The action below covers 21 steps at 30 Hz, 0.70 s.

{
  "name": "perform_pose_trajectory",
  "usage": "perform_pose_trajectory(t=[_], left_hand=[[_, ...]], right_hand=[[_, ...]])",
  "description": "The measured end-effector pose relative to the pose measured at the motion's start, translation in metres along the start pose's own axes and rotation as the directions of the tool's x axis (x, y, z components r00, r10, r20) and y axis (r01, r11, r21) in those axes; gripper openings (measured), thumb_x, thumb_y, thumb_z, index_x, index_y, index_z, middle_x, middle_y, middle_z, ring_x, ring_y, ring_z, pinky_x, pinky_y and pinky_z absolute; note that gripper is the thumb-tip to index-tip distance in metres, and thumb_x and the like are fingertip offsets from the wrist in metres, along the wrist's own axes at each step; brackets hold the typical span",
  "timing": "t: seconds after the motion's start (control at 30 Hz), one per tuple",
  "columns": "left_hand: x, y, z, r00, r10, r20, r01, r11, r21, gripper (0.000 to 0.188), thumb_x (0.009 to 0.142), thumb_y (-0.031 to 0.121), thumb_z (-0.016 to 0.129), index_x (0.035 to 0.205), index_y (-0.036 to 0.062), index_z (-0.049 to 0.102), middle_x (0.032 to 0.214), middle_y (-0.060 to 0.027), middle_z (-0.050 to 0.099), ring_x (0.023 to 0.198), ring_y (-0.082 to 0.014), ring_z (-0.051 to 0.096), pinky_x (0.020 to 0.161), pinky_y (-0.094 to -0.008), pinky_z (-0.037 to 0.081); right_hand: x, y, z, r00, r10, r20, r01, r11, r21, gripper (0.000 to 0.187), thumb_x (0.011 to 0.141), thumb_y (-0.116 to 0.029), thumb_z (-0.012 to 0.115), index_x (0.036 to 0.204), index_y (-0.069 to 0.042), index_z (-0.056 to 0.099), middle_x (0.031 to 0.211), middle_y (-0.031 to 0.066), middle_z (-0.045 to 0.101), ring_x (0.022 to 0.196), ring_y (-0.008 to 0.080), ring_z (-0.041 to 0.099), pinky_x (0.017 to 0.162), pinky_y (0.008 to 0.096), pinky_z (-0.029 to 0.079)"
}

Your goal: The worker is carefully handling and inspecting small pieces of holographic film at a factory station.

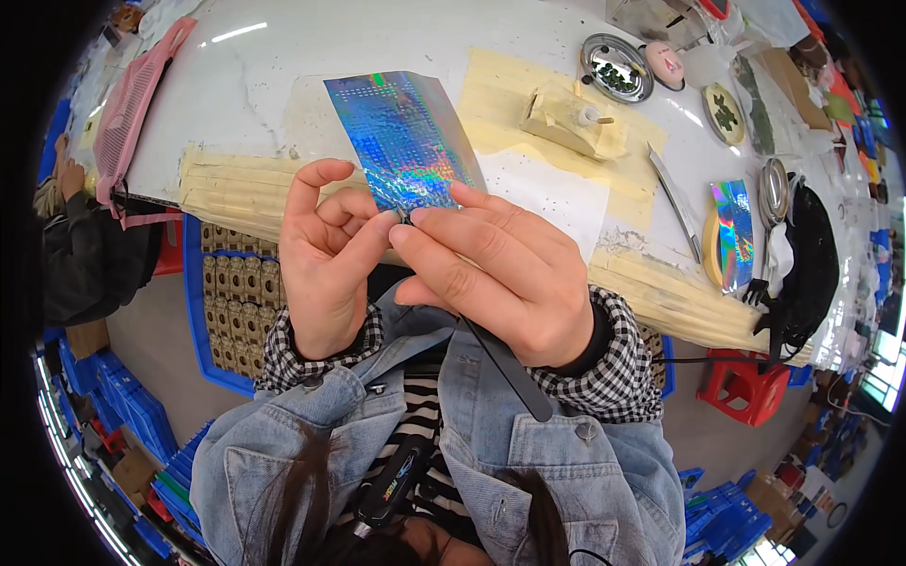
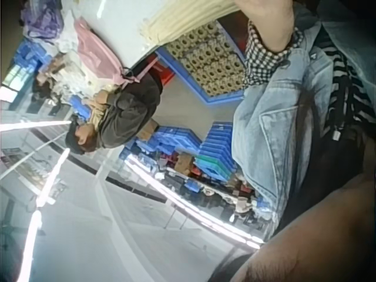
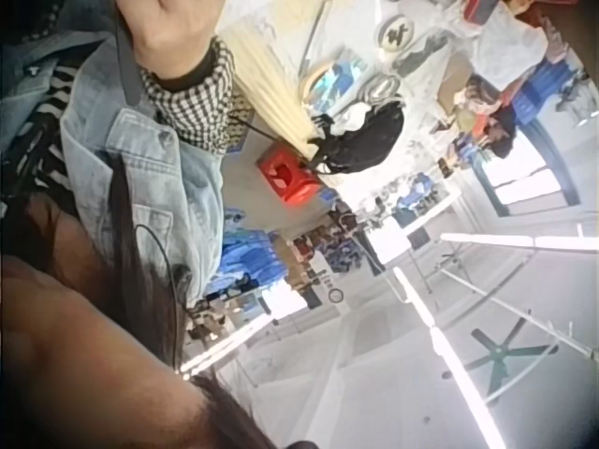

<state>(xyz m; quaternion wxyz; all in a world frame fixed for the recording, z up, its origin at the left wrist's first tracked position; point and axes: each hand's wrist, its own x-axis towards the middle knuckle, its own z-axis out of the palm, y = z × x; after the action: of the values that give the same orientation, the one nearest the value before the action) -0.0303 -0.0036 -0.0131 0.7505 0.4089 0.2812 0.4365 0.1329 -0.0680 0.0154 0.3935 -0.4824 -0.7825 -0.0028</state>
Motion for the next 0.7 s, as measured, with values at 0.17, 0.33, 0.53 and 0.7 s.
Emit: perform_pose_trajectory(t=[0.17, 0.33, 0.53, 0.7], left_hand=[[0.0014, 0.0007, 0.0000, 1.000, -0.005, 0.011, 0.005, 1.000, -0.012, 0.048, 0.081, -0.011, 0.061, 0.120, -0.0004, 0.035, 0.089, -0.0111, 0.065, 0.084, -0.0123, 0.064, 0.074, -0.0223, 0.051], [0.0013, 0.0008, 0.0000, 1.000, -0.005, 0.008, 0.005, 1.000, 0.000, 0.048, 0.081, -0.011, 0.061, 0.120, -0.0003, 0.035, 0.089, -0.0114, 0.065, 0.083, -0.0125, 0.064, 0.074, -0.0226, 0.051], [0.0018, 0.0015, 0.0017, 1.000, -0.007, 0.006, 0.007, 1.000, -0.004, 0.048, 0.081, -0.011, 0.060, 0.120, -0.0001, 0.035, 0.089, -0.0111, 0.065, 0.083, -0.0124, 0.064, 0.074, -0.0224, 0.051], [0.0024, 0.0006, 0.0018, 1.000, -0.004, 0.009, 0.004, 1.000, -0.011, 0.047, 0.081, -0.011, 0.061, 0.119, 0.0001, 0.035, 0.088, -0.0105, 0.065, 0.083, -0.0122, 0.064, 0.074, -0.0223, 0.051]], right_hand=[[-0.0007, -0.0011, -0.0012, 1.000, 0.009, -0.011, -0.009, 1.000, 0.008, 0.036, 0.074, -0.026, 0.072, 0.101, -0.002, 0.067, 0.091, 0.0100, 0.065, 0.079, 0.0235, 0.066, 0.077, 0.0385, 0.057], [-0.0007, -0.0003, -0.0009, 1.000, 0.001, -0.002, -0.001, 1.000, -0.004, 0.036, 0.074, -0.026, 0.072, 0.101, -0.003, 0.067, 0.092, 0.0101, 0.065, 0.079, 0.0238, 0.066, 0.076, 0.0384, 0.057], [-0.0007, -0.0005, -0.0006, 1.000, -0.002, -0.006, 0.002, 1.000, -0.011, 0.037, 0.073, -0.026, 0.073, 0.101, -0.003, 0.067, 0.093, 0.0103, 0.064, 0.078, 0.0241, 0.066, 0.075, 0.0384, 0.057], [-0.0005, -0.0003, -0.0009, 1.000, -0.008, -0.003, 0.008, 1.000, -0.014, 0.037, 0.073, -0.025, 0.073, 0.102, -0.002, 0.067, 0.094, 0.0108, 0.064, 0.077, 0.0243, 0.066, 0.074, 0.0385, 0.057]])
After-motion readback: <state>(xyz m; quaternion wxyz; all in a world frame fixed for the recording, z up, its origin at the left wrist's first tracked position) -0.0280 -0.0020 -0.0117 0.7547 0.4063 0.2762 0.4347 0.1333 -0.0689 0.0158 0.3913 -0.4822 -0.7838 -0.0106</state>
